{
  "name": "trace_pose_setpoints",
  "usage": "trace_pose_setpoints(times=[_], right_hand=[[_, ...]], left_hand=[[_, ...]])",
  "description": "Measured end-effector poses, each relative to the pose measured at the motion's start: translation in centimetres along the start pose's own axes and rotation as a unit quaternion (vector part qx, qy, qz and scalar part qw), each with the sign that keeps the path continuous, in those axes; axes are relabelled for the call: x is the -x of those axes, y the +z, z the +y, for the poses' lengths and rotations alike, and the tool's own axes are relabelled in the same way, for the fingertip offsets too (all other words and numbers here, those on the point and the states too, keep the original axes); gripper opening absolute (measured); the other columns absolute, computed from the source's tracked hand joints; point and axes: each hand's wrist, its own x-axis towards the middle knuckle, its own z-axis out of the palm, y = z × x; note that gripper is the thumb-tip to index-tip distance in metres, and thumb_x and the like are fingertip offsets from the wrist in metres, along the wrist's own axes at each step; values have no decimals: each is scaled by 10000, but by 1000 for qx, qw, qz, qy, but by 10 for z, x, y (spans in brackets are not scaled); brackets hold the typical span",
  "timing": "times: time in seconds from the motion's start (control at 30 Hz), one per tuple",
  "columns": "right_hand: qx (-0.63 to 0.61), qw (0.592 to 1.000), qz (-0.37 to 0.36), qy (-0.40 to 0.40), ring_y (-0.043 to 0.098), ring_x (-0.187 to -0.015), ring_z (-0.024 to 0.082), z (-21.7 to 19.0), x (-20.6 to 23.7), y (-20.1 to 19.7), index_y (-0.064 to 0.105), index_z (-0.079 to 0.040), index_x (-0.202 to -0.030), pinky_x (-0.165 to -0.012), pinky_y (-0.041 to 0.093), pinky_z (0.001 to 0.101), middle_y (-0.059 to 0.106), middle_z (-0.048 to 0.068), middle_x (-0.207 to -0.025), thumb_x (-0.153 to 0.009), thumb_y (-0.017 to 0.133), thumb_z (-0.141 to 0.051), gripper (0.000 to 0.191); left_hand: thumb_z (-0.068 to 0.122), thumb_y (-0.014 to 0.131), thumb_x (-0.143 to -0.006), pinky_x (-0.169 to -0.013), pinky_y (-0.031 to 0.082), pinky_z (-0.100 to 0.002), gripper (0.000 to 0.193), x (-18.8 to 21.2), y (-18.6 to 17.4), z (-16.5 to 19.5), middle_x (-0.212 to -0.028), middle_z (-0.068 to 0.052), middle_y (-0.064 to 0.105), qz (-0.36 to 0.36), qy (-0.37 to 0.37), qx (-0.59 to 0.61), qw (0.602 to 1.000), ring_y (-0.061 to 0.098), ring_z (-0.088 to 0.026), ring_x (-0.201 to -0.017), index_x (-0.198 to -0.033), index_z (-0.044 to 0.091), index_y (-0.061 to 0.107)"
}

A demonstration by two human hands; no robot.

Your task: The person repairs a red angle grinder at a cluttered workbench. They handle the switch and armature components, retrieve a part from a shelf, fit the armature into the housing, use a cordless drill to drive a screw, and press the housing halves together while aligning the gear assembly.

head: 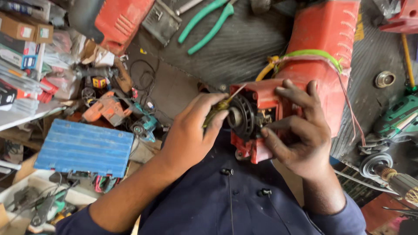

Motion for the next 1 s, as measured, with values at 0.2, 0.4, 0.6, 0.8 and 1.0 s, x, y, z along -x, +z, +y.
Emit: trace_pose_setpoints(times=[0.2,0.4,0.6,0.8,1.0], right_hand=[[-48,997,42,-47,492,-1481,395,15,25,-4,732,-47,-1048,-1363,194,568,513,222,-1478,-759,895,-237,383],[-3,995,24,-98,460,-1482,429,17,35,-6,768,-72,-1132,-1330,203,604,484,244,-1485,-713,931,-357,532],[52,991,22,-124,489,-1420,443,17,32,-4,781,-88,-1146,-1283,226,658,480,258,-1464,-682,923,-413,583],[72,983,36,-166,554,-1337,477,23,27,2,760,-76,-1106,-1220,276,738,479,262,-1422,-707,922,-420,551],[65,974,61,-211,601,-1286,524,30,25,8,722,-51,-1069,-1197,248,802,484,251,-1379,-786,921,-404,495]], left_hand=[[123,689,-941,-779,584,-401,324,26,-10,69,-1028,-147,739,-118,-49,-55,990,740,-332,-898,-1261,68,686],[149,671,-971,-783,590,-397,273,26,10,79,-1057,-141,758,-82,-57,-71,993,752,-332,-925,-1232,73,700],[184,666,-956,-754,593,-363,252,21,12,74,-954,-127,775,-99,-158,4,982,784,-292,-885,-1170,55,698],[180,729,-928,-675,594,-343,207,19,21,58,-889,-135,766,-92,-182,78,976,807,-263,-822,-1054,25,673],[113,750,-950,-736,607,-364,161,20,26,40,-1005,-127,763,-93,4,29,995,771,-303,-892,-1030,24,642]])
